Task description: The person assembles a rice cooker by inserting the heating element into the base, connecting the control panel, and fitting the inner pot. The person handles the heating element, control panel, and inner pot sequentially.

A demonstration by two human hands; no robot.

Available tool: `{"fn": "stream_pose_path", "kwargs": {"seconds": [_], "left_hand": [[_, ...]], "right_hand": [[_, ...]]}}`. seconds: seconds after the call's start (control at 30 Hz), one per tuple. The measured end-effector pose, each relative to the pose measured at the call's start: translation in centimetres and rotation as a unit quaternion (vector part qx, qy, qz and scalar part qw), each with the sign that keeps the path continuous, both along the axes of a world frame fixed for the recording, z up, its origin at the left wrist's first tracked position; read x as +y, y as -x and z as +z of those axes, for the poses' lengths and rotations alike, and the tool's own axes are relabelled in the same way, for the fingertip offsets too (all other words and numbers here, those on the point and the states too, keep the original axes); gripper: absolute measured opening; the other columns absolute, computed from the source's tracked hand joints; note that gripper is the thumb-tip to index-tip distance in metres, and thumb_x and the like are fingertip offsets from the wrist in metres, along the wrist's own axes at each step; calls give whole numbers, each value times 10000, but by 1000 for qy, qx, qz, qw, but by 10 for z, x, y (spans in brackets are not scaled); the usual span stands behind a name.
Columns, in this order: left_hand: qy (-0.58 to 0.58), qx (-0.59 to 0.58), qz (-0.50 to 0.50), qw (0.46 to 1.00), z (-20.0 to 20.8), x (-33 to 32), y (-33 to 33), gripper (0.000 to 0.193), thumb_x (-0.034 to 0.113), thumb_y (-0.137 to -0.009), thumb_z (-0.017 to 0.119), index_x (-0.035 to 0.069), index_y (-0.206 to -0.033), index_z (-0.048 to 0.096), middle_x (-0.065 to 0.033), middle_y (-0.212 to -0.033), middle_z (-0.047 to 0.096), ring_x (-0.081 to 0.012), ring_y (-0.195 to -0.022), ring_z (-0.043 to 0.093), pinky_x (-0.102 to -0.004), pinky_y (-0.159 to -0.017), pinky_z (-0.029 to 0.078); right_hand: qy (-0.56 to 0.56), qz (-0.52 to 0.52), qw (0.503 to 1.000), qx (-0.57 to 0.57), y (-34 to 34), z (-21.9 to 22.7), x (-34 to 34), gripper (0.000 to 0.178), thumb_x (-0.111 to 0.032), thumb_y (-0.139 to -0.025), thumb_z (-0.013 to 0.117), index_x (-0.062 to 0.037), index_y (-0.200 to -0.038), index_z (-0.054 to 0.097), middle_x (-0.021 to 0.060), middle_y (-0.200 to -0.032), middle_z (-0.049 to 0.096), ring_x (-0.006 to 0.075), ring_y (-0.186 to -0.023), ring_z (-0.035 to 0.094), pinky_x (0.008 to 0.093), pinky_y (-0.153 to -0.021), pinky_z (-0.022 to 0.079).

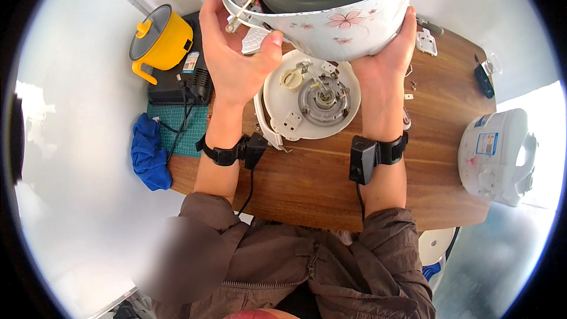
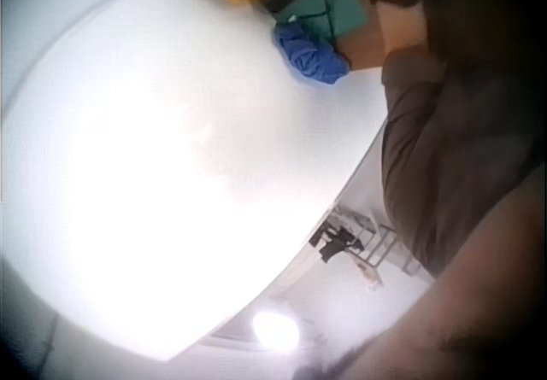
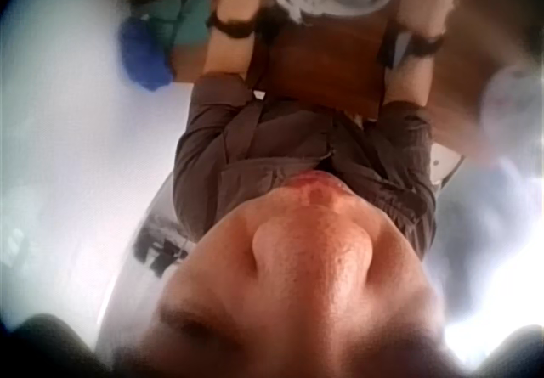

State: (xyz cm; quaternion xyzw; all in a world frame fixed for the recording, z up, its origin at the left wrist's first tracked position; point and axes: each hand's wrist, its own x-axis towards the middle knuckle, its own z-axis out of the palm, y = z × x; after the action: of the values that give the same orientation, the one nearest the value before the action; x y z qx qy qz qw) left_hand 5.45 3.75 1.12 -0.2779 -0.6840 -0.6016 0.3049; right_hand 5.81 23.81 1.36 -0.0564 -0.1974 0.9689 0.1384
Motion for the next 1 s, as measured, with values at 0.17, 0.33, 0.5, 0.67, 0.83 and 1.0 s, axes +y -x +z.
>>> {"fn": "stream_pose_path", "kwargs": {"seconds": [0.17,0.33,0.5,0.67,0.83,1.0], "left_hand": [[9,-24,-5,1000,4,0,-4,1026,111,-608,837,-28,-1466,290,-146,-1353,387,-289,-1300,441,-459,-1007,510],[-31,-6,-26,999,0,5,-2,1011,92,-647,830,-30,-1483,274,-147,-1366,412,-273,-1300,461,-454,-1036,498],[-46,-8,-23,999,-1,10,-3,1024,75,-634,822,-26,-1491,272,-139,-1362,402,-267,-1305,449,-458,-1023,501],[-82,-55,-73,992,4,7,-3,962,18,-676,790,-27,-1495,286,-145,-1354,462,-247,-1263,500,-415,-1027,497],[-137,-37,-95,985,16,-8,1,872,-7,-751,754,-26,-1493,298,-129,-1344,489,-232,-1243,511,-371,-1008,494],[-121,-3,-107,987,20,-17,1,820,180,-829,748,-41,-1489,315,-197,-1385,501,-283,-1269,525,-412,-1084,430]], "right_hand": [[-19,-16,999,20,0,1,-1,410,-363,-1029,429,-102,-1306,584,53,-1308,630,248,-1186,598,470,-1035,476],[-4,-11,1000,-9,-3,10,-3,422,-360,-1031,420,-103,-1329,573,59,-1326,619,254,-1201,589,479,-1045,471],[-50,-1,998,31,6,-2,3,545,-483,-1040,296,-163,-1447,466,90,-1474,492,352,-1338,474,575,-1107,375],[-21,-27,999,-8,-7,17,-3,456,-400,-1046,376,-128,-1376,534,69,-1398,565,280,-1263,542,495,-1068,449],[-27,-22,999,15,0,1,13,443,-387,-1046,380,-128,-1369,539,64,-1389,573,279,-1260,547,504,-1073,444],[1,-12,1000,19,3,1,11,445,-374,-1028,397,-121,-1360,552,63,-1365,594,280,-1239,564,522,-1077,433]]}}
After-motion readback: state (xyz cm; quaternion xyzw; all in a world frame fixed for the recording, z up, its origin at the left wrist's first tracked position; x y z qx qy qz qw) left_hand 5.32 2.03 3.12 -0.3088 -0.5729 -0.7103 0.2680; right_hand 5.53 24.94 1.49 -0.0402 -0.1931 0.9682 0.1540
